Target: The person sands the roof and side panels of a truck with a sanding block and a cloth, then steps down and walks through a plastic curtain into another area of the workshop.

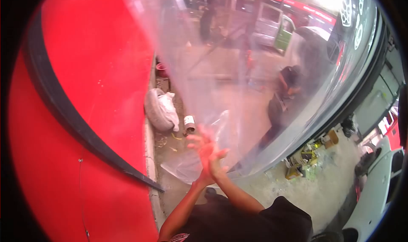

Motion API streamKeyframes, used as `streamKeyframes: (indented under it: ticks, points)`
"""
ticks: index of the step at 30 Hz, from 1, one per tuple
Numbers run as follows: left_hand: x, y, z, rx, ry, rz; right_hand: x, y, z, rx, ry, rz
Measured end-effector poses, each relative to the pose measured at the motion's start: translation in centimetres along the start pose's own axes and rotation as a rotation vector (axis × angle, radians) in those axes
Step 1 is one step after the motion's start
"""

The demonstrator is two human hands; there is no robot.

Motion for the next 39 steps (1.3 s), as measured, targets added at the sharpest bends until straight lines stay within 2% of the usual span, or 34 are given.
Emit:
streamKeyframes:
  ticks: [3,6,8,10,12,14,17,18,21,23,26,29,33,36,39]
  points:
    - [2.1,-4.2,-0.8,-0.011,0.064,-0.105,2.9,7.1,3.9,-0.03,-0.247,0.254]
    - [3.0,-6.2,0.0,-0.023,0.102,-0.152,3.7,15.8,4.2,-0.076,-0.548,0.504]
    - [3.6,-6.3,0.7,0.006,0.154,-0.137,3.1,19.5,5.8,-0.14,-0.532,0.708]
    - [4.9,-6.6,1.5,-0.068,0.218,-0.093,2.4,23.5,5.5,-0.215,-0.668,0.873]
    - [6.9,-5.4,1.7,-0.163,0.278,-0.015,1.9,26.5,6.1,-0.143,-0.706,1.069]
    - [9.2,-3.9,1.3,-0.28,0.338,0.097,2.3,29.1,5.0,-0.276,-0.858,1.253]
    - [12.7,-1.9,1.2,-0.263,0.33,0.029,3.6,31.6,4.3,-0.409,-1.061,1.483]
    - [14.0,-0.8,0.9,-0.228,0.374,0.024,3.5,32.4,5.3,-0.433,-0.975,1.542]
    - [16.8,2.2,-0.7,-0.131,0.543,0.049,5.0,33.6,6.3,-0.589,-1.003,1.706]
    - [18.6,3.6,-1.7,-0.058,0.705,0.114,6.2,33.8,7.0,-0.675,-1.094,1.736]
    - [19.5,6.7,-4.4,-0.117,0.845,0.11,7.0,33.9,8.2,-0.775,-1.136,1.761]
    - [19.5,9.2,-6.8,-0.117,0.993,0.018,7.0,33.6,10.0,-0.817,-1.159,1.789]
    - [21.3,9.9,-5.5,-0.112,1.221,0.022,7.9,31.8,10.4,-0.803,-1.308,1.903]
    - [22.6,15.4,-4.9,-0.102,1.357,-0.036,5.7,30.1,11.5,-0.691,-1.176,1.982]
    - [27.8,17.5,-0.1,-0.04,1.401,-0.04,8.5,26.6,10.8,-0.652,-1.139,2.104]
Point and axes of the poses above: each hand's wrist, its own x-axis towards the middle knuckle, its own z-axis out of the back of the hand, y = z × x, the point moved 4 cm from there along x, towards the middle knuckle, and after that the axes turned 3 degrees about -z, right-handed, at the moved point
